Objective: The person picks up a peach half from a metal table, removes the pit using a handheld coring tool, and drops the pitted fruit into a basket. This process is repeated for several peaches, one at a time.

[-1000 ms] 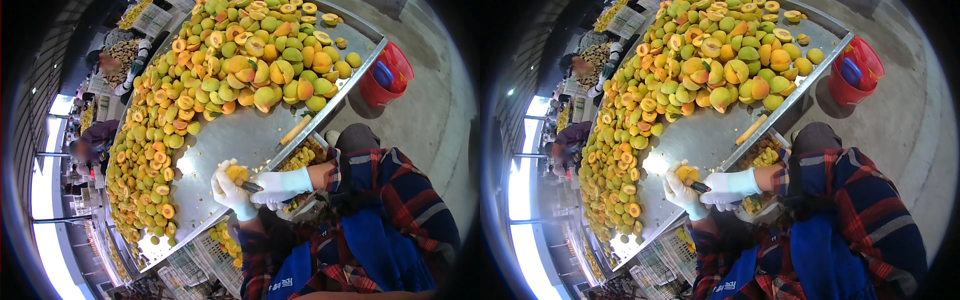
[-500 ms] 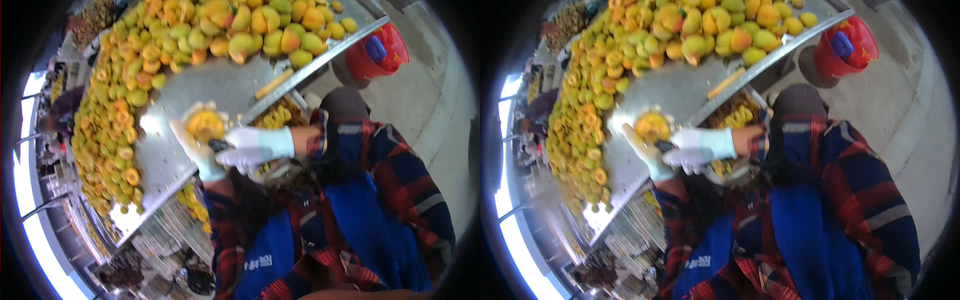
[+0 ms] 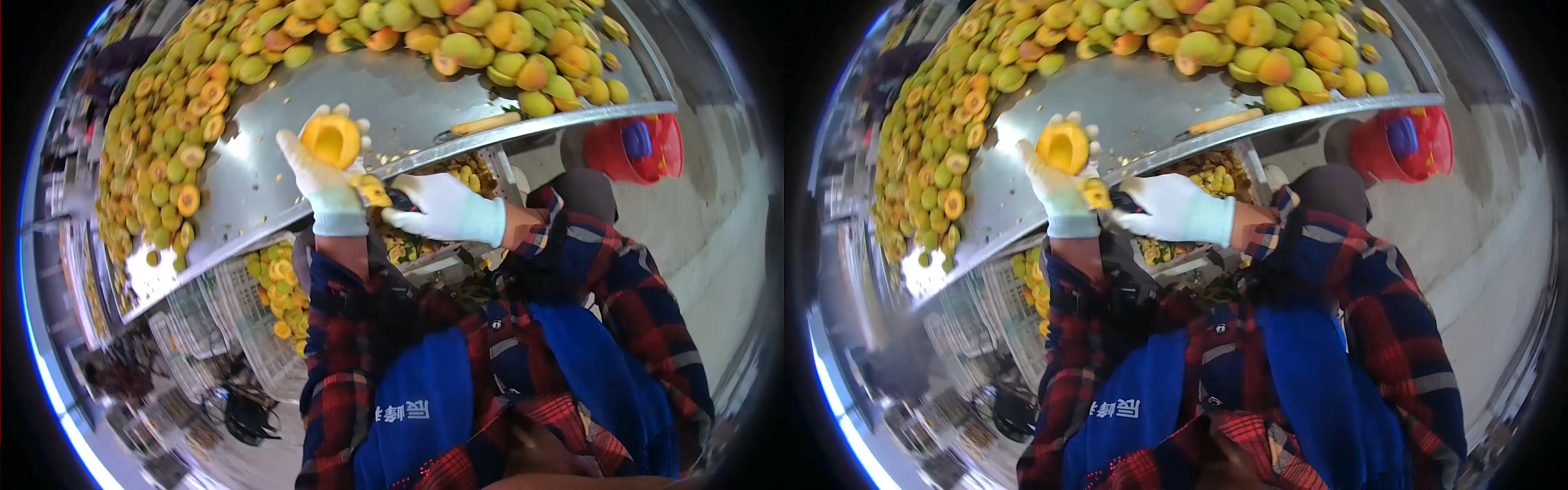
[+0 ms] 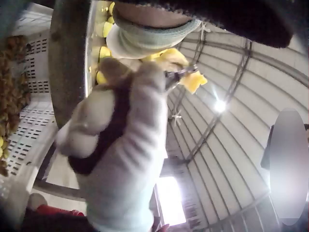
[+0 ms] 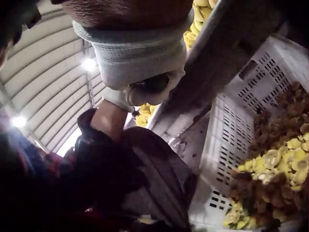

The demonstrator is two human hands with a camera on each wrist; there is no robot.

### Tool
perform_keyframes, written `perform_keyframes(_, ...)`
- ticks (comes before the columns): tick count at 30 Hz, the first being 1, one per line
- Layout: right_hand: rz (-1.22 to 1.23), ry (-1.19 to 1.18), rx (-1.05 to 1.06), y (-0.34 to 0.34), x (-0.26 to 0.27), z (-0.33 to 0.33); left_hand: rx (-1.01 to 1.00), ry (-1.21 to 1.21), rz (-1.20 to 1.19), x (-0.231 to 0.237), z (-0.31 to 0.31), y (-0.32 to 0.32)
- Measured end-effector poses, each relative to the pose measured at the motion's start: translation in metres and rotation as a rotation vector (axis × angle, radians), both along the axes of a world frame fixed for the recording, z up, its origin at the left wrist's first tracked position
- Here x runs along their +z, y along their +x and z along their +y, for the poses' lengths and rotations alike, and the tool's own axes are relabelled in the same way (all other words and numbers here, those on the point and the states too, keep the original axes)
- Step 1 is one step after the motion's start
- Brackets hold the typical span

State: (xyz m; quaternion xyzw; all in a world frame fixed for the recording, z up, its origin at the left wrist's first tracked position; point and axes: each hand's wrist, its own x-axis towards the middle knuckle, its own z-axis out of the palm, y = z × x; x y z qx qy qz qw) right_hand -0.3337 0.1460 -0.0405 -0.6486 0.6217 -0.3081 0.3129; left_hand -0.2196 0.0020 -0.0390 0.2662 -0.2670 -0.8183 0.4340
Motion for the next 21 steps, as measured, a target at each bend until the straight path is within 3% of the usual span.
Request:
perform_keyframes(2,0.245,0.174,0.068,-0.002,-0.007,0.008,0.176,-0.031,-0.125,0.006,-0.003,0.013)
perform_keyframes(5,0.711,0.616,0.36,-0.03,-0.04,0.009,0.259,-0.146,-0.002,0.024,-0.001,0.067)
perform_keyframes(6,0.73,0.601,0.298,-0.031,-0.036,0.012,0.27,-0.147,0.055,0.034,0.001,0.098)
perform_keyframes(7,0.75,0.591,0.22,-0.031,-0.028,0.013,0.43,-0.16,-0.051,0.04,0.005,0.131)
perform_keyframes(9,0.734,0.44,0.09,-0.029,-0.023,0.011,0.423,-0.202,-0.027,0.028,0.009,0.226)
perform_keyframes(10,0.73,0.43,0.103,-0.027,-0.017,0.01,0.558,-0.205,-0.174,0.036,0.031,0.25)
perform_keyframes(11,0.733,0.437,0.109,-0.026,-0.02,0.011,0.547,-0.136,-0.127,0.022,0.043,0.294)
perform_keyframes(12,0.739,0.468,0.147,-0.025,-0.024,0.012,0.69,-0.176,-0.433,0.003,0.053,0.325)
perform_keyframes(13,0.746,0.503,0.187,-0.025,-0.028,0.012,0.725,0.029,-0.445,-0.009,0.066,0.353)
perform_keyframes(14,0.741,0.475,0.204,-0.022,-0.032,0.014,0.708,0.055,-0.536,-0.04,0.08,0.385)
perform_keyframes(15,0.749,0.478,0.212,-0.021,-0.038,0.012,0.669,0.244,-0.494,-0.085,0.087,0.432)
perform_keyframes(16,0.714,0.479,0.233,-0.021,-0.044,0.013,0.747,0.045,-0.874,-0.102,0.117,0.423)
perform_keyframes(17,0.679,0.483,0.255,-0.019,-0.046,0.013,0.725,0.144,-0.941,-0.146,0.131,0.459)
perform_keyframes(18,0.711,0.547,0.299,-0.013,-0.041,0.01,0.742,0.282,-1.027,-0.155,0.141,0.458)
perform_keyframes(19,0.719,0.553,0.304,-0.011,-0.048,0.014,0.708,-0.007,-1.224,-0.202,0.161,0.487)
perform_keyframes(21,0.665,0.639,0.325,-0.011,-0.068,0.021,0.758,0.113,-1.187,-0.239,0.183,0.482)
